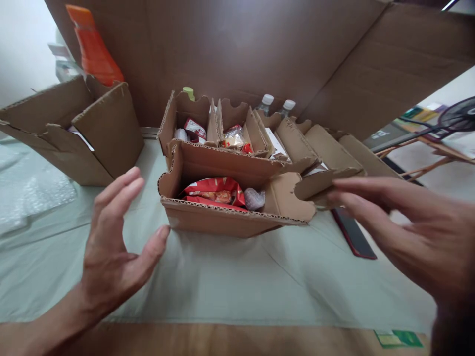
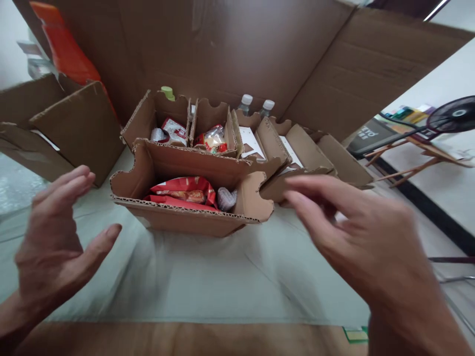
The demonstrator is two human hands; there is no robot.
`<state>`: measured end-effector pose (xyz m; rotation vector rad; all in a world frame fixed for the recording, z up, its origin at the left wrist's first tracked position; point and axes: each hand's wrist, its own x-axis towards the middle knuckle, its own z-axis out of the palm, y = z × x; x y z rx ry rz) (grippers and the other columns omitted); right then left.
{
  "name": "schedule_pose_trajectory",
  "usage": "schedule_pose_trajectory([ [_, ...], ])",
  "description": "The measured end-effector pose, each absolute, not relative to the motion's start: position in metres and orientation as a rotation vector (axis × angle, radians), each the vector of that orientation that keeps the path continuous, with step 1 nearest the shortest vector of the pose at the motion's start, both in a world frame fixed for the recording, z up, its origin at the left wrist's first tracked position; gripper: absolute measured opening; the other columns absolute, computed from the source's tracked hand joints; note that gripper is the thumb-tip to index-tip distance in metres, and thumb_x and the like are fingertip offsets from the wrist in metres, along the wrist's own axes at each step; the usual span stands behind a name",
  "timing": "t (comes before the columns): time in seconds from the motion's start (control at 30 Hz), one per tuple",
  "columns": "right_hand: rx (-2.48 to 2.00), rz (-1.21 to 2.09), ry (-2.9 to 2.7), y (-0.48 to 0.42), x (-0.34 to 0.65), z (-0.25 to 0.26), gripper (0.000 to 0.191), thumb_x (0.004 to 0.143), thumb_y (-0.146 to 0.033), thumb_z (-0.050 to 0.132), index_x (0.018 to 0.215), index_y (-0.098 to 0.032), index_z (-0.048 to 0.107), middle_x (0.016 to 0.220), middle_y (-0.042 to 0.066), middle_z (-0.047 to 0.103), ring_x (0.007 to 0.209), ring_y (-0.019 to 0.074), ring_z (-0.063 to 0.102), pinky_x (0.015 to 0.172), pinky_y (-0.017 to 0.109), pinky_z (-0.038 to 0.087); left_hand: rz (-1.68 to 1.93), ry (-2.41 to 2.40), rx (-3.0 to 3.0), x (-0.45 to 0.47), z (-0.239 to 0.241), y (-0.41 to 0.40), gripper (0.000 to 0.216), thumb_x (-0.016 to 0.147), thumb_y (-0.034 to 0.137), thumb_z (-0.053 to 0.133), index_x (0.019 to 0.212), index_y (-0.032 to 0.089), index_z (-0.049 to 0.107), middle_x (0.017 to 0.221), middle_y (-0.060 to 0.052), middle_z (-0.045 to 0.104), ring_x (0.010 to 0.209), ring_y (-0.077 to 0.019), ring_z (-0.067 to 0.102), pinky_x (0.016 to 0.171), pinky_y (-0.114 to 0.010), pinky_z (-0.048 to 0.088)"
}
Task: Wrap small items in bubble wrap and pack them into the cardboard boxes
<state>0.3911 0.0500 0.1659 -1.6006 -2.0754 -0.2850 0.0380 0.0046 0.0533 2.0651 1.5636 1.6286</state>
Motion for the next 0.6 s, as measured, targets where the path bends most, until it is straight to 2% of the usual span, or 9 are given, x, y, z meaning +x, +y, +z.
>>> schedule_pose_trajectory([
  [0.1, -1.709, 0.096, -1.873, 0.027, 0.416, 0.125, 0.047, 0.09, -0.069, 0.062, 0.118, -0.031, 0.07, 0.108, 0.008, 0.076, 0.092, 0.0286, 0.07, 0.075, 0.043, 0.054, 1.445, 1.521, 1.833, 0.032, 0.029, 0.014, 0.085, 0.088, 0.037, 0.074, 0.161, 0.037, 0.03, 0.166, -0.003, 0.037, 0.151, -0.0352, 0.038, 0.125, -0.061, 0.032],
  [0.17, -1.654, 0.371, -1.875, 0.031, 0.408, 0.089, 0.067, 0.082, -0.07, 0.069, 0.13, -0.024, 0.063, 0.12, 0.012, 0.073, 0.093, 0.0287, 0.071, 0.075, 0.042, 0.057, 1.355, 1.44, 1.687, 0.038, 0.015, 0.027, 0.087, 0.085, 0.045, 0.077, 0.159, 0.032, 0.034, 0.165, -0.008, 0.04, 0.149, -0.0368, 0.04, 0.124, -0.062, 0.032],
  [0.23, -1.536, 0.545, -1.867, 0.043, 0.388, 0.06, 0.07, 0.079, -0.069, 0.07, 0.128, -0.02, 0.062, 0.123, 0.014, 0.072, 0.095, 0.0294, 0.07, 0.079, 0.043, 0.059, 1.327, 1.351, 1.545, 0.053, 0.006, 0.042, 0.086, 0.082, 0.052, 0.079, 0.154, 0.026, 0.04, 0.157, -0.013, 0.048, 0.144, -0.0372, 0.046, 0.122, -0.06, 0.034],
  [0.3, -1.464, 0.614, -1.828, 0.051, 0.368, 0.044, 0.058, 0.081, -0.068, 0.065, 0.111, -0.018, 0.067, 0.107, 0.013, 0.074, 0.092, 0.0296, 0.07, 0.078, 0.042, 0.058, 1.351, 1.252, 1.43, 0.069, 0.003, 0.051, 0.085, 0.079, 0.056, 0.079, 0.149, 0.022, 0.045, 0.148, -0.015, 0.056, 0.137, -0.0358, 0.053, 0.119, -0.056, 0.039],
  [0.33, -1.464, 0.603, -1.8, 0.051, 0.362, 0.041, 0.052, 0.083, -0.068, 0.063, 0.099, -0.019, 0.068, 0.093, 0.011, 0.074, 0.084, 0.0286, 0.069, 0.072, 0.04, 0.057, 1.371, 1.212, 1.392, 0.076, 0.002, 0.052, 0.083, 0.078, 0.057, 0.079, 0.146, 0.021, 0.047, 0.144, -0.015, 0.059, 0.134, -0.0351, 0.056, 0.117, -0.054, 0.042],
  [0.43, -1.537, 0.503, -1.768, 0.025, 0.356, 0.039, 0.046, 0.087, -0.065, 0.06, 0.068, -0.023, 0.059, 0.054, 0.001, 0.054, 0.05, 0.0198, 0.053, 0.047, 0.031, 0.043, 1.397, 1.239, 1.4, 0.082, -0.001, 0.027, 0.067, 0.078, 0.057, 0.078, 0.131, 0.02, 0.06, 0.129, -0.013, 0.068, 0.124, -0.0329, 0.062, 0.111, -0.05, 0.047],
  [0.5, -1.523, 0.467, -1.821, -0.006, 0.355, 0.039, 0.046, 0.091, -0.06, 0.059, 0.062, -0.024, 0.056, 0.046, -0.002, 0.045, 0.04, 0.0168, 0.043, 0.041, 0.03, 0.036, 1.351, 1.397, 1.476, 0.068, -0.008, -0.014, 0.046, 0.08, 0.058, 0.076, 0.108, 0.022, 0.07, 0.103, -0.009, 0.075, 0.106, -0.0313, 0.069, 0.102, -0.047, 0.054],
  [0.53, -1.471, 0.469, -1.871, -0.021, 0.352, 0.04, 0.045, 0.093, -0.056, 0.058, 0.062, -0.024, 0.058, 0.047, -0.002, 0.048, 0.041, 0.0174, 0.044, 0.042, 0.03, 0.038, 1.304, 1.506, 1.517, 0.057, -0.012, -0.039, 0.038, 0.08, 0.059, 0.075, 0.093, 0.023, 0.072, 0.087, -0.006, 0.074, 0.092, -0.03, 0.071, 0.092, -0.045, 0.058],
  [0.6, -1.32, 0.482, -1.974, -0.042, 0.335, 0.042, 0.04, 0.097, -0.046, 0.054, 0.065, -0.025, 0.065, 0.055, 0.001, 0.06, 0.051, 0.021, 0.056, 0.052, 0.032, 0.049, 1.194, 1.721, 1.571, 0.026, -0.015, -0.086, 0.039, 0.083, 0.063, 0.068, 0.07, 0.026, 0.068, 0.063, -0.002, 0.067, 0.064, -0.0263, 0.066, 0.065, -0.038, 0.058],
])
